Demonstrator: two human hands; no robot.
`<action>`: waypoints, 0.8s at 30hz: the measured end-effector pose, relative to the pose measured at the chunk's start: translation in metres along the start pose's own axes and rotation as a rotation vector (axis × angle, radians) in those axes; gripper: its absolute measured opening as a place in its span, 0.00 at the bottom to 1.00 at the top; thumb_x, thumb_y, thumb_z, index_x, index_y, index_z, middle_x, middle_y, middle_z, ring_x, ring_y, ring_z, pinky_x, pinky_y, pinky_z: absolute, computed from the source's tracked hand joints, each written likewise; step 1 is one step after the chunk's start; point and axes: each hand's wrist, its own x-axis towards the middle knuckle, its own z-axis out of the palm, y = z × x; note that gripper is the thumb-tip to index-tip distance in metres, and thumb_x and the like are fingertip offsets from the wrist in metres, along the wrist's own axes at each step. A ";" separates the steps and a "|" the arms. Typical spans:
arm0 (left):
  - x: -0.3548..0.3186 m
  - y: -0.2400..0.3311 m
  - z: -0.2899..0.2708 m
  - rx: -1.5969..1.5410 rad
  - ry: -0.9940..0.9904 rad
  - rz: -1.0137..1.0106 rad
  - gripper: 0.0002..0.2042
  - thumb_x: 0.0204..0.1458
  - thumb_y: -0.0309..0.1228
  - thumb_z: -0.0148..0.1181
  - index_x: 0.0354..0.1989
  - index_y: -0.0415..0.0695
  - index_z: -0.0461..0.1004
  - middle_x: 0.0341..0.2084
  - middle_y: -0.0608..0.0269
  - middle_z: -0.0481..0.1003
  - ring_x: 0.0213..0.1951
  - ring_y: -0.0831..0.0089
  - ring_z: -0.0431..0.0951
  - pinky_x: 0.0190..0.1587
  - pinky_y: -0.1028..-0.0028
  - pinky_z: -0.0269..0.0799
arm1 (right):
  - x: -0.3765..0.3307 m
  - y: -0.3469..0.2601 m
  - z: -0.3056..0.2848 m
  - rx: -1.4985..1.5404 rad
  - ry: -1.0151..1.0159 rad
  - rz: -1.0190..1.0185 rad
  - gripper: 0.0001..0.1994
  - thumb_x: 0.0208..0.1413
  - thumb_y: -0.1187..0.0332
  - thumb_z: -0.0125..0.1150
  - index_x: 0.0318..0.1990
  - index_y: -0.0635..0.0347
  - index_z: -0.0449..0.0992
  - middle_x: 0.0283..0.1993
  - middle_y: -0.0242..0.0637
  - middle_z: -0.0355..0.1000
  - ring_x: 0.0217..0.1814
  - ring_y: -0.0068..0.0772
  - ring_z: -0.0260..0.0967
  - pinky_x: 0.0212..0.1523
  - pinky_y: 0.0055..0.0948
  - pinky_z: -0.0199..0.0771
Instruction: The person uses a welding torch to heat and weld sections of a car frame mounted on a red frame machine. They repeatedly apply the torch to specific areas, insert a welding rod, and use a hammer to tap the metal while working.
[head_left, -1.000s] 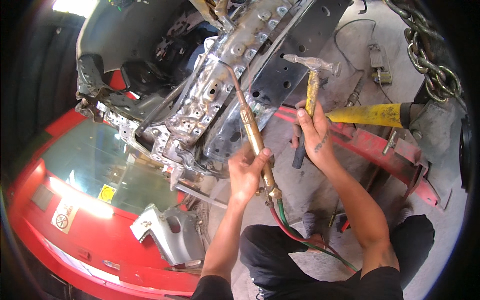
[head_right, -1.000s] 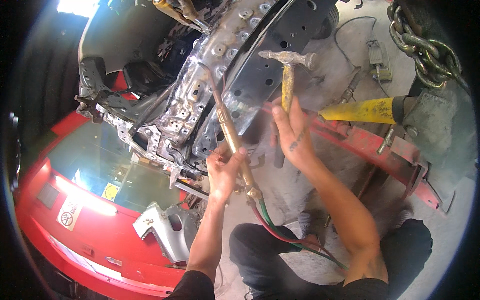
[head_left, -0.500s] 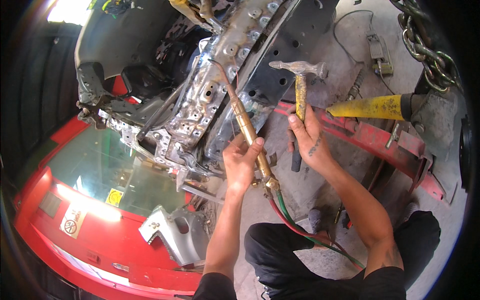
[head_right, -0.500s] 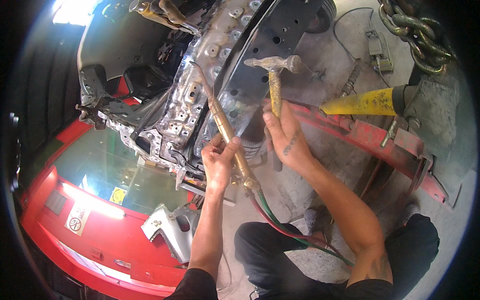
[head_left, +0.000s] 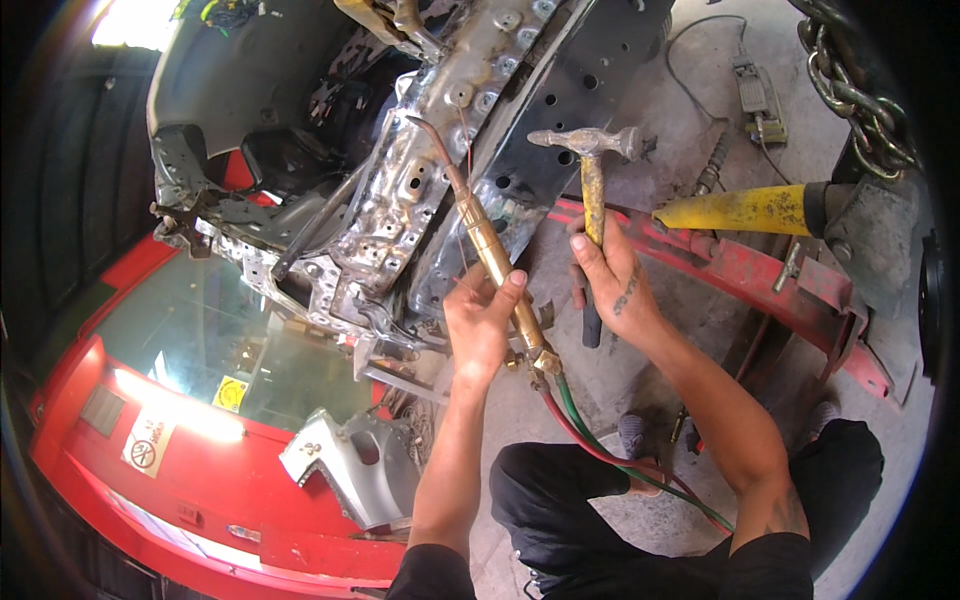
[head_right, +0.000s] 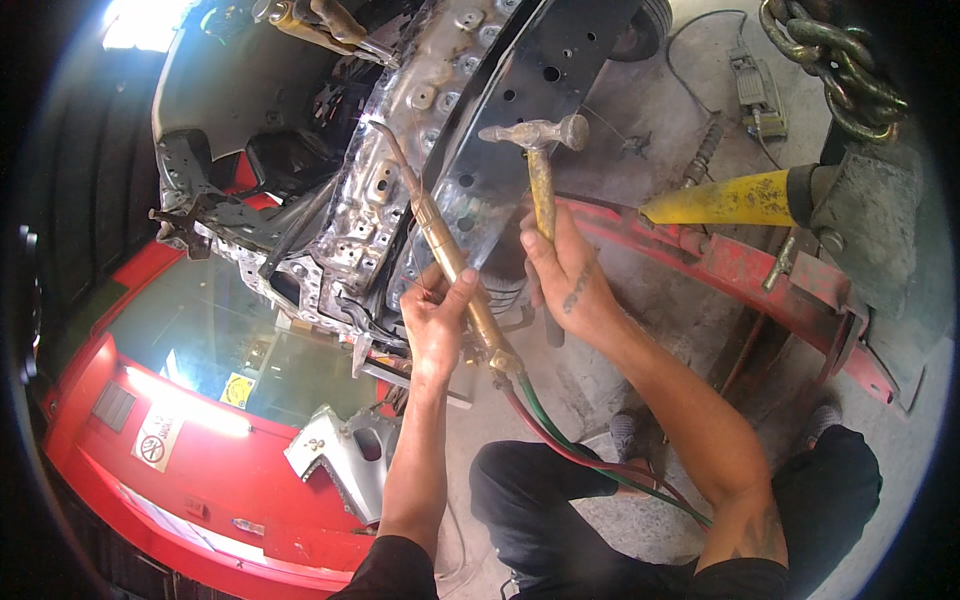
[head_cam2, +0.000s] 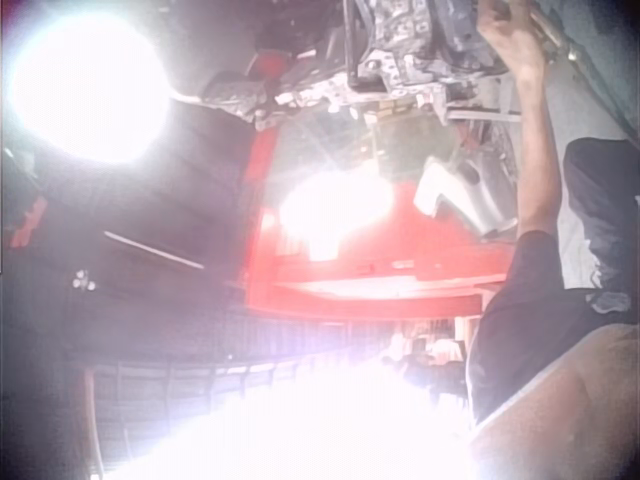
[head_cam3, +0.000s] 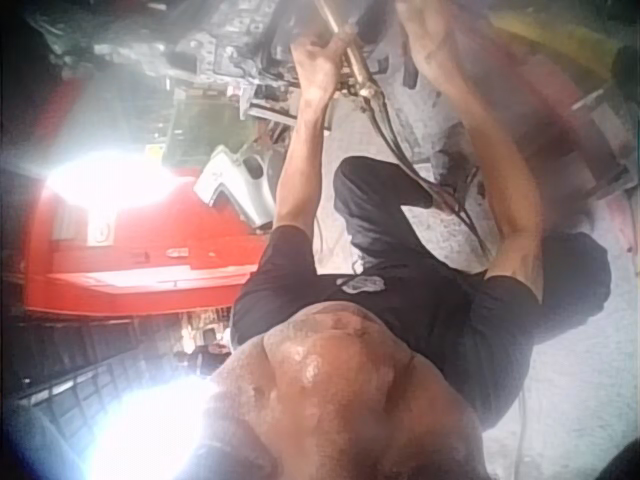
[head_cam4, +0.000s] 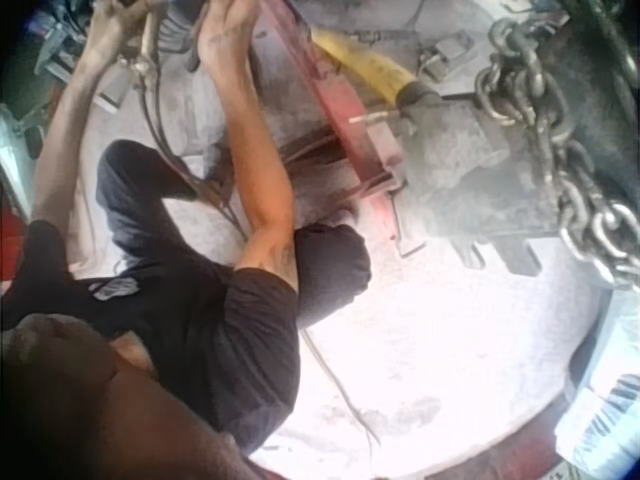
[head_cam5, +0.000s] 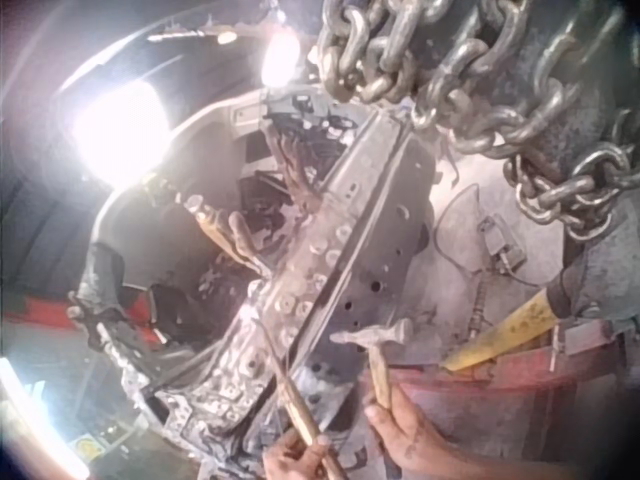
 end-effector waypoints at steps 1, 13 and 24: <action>0.000 0.000 0.001 -0.002 0.007 0.005 0.14 0.63 0.32 0.68 0.50 0.34 0.78 0.30 0.65 0.81 0.31 0.80 0.77 0.35 0.77 0.71 | 0.000 0.002 0.000 -0.001 0.002 -0.005 0.15 0.76 0.56 0.50 0.53 0.60 0.66 0.31 0.31 0.64 0.24 0.21 0.65 0.24 0.26 0.71; 0.001 0.000 0.000 0.001 -0.011 -0.022 0.12 0.63 0.32 0.68 0.47 0.37 0.79 0.27 0.66 0.81 0.29 0.80 0.79 0.34 0.77 0.74 | 0.002 0.026 -0.002 -0.090 0.009 -0.068 0.15 0.76 0.57 0.49 0.54 0.61 0.64 0.32 0.32 0.63 0.28 0.23 0.66 0.24 0.28 0.72; -0.004 0.003 -0.006 -0.054 -0.034 -0.075 0.13 0.61 0.33 0.70 0.42 0.34 0.77 0.27 0.63 0.79 0.30 0.79 0.75 0.33 0.73 0.72 | -0.001 0.050 -0.005 -0.229 -0.029 -0.123 0.17 0.76 0.54 0.49 0.55 0.61 0.64 0.30 0.34 0.64 0.22 0.25 0.65 0.24 0.28 0.71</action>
